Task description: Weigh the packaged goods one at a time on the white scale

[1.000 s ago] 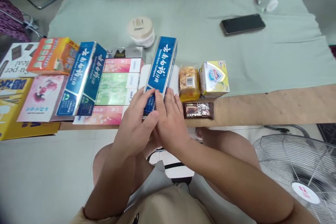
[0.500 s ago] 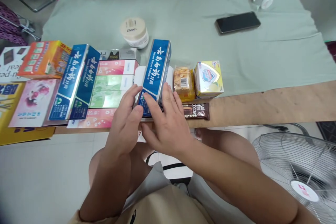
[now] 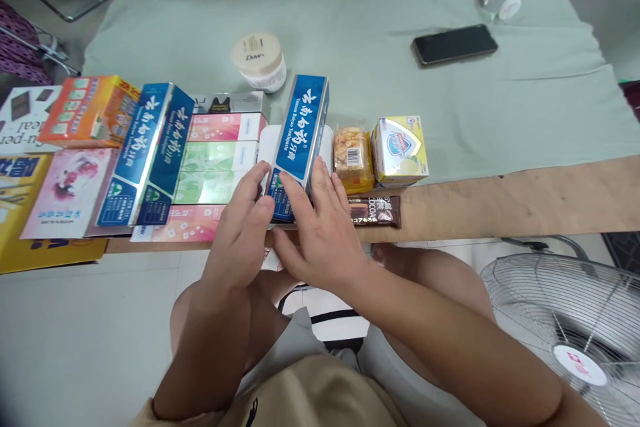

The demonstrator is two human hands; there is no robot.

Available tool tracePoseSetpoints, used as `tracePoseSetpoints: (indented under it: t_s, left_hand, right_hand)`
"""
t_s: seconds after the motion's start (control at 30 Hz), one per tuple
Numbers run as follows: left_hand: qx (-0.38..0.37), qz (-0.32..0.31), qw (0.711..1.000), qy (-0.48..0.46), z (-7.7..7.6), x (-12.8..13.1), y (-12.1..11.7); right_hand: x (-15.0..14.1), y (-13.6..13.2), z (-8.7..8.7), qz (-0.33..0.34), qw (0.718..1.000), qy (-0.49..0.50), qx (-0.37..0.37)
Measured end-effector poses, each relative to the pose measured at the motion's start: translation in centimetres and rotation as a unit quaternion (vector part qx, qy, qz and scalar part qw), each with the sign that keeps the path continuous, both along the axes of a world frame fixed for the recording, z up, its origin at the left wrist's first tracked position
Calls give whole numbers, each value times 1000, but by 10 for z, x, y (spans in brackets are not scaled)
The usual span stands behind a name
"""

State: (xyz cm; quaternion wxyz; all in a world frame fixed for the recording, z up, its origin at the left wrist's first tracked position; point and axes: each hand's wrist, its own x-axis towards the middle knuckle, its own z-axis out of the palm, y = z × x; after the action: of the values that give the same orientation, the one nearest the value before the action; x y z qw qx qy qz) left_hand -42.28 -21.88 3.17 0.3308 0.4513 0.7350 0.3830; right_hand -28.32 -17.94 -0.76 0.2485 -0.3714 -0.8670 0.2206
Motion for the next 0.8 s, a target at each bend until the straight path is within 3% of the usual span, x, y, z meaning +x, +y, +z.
tracePoseSetpoints:
  t_s: [0.63,0.8]
  left_hand:
    - [-18,4,1000,-25,-2,0,2]
    - [3,-21,1000,-17,-1,1,3]
  right_hand:
    - [-3,3,2,-10,998,16,-68]
    - [-3,5,3,-7,995,16,-100]
